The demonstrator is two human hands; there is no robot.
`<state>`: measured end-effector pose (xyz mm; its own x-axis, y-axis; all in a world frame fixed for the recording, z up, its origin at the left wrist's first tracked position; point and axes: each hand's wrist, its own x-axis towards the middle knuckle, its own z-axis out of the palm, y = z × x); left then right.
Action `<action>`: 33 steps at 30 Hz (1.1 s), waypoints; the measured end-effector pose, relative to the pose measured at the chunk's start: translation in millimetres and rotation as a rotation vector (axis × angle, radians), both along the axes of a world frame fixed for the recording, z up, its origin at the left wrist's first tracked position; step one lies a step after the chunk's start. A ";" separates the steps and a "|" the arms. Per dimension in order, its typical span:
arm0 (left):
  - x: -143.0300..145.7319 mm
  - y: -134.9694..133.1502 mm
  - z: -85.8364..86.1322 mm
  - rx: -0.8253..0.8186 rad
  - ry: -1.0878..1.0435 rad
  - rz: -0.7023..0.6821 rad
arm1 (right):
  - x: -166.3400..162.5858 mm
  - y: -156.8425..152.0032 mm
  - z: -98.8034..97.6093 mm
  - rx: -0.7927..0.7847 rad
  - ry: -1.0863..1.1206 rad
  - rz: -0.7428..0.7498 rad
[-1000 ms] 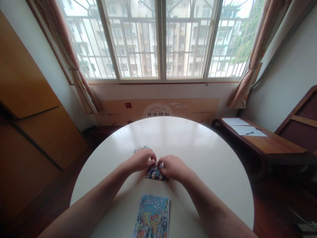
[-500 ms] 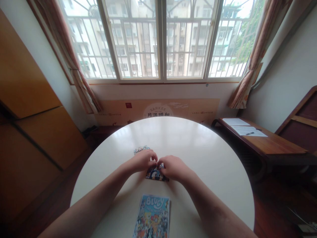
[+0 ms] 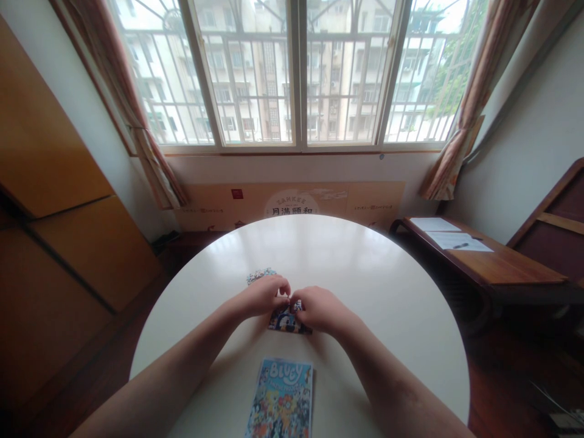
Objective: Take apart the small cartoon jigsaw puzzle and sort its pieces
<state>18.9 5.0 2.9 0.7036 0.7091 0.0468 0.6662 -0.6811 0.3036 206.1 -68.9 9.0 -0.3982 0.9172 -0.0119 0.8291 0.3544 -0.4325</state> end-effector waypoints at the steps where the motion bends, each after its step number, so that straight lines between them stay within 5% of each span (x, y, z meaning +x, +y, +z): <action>1: -0.2 0.1 -0.2 0.002 -0.002 0.001 | -0.2 -0.2 -0.1 0.002 0.000 -0.001; 33: -1.8 -1.5 7.4 -0.131 -0.031 0.004 | -0.6 -0.4 -1.4 0.021 0.003 0.006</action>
<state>17.1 3.5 10.3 0.7006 0.7132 -0.0246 0.6577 -0.6319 0.4101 205.5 -69.4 7.6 -0.4040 0.9147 0.0084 0.8254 0.3684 -0.4277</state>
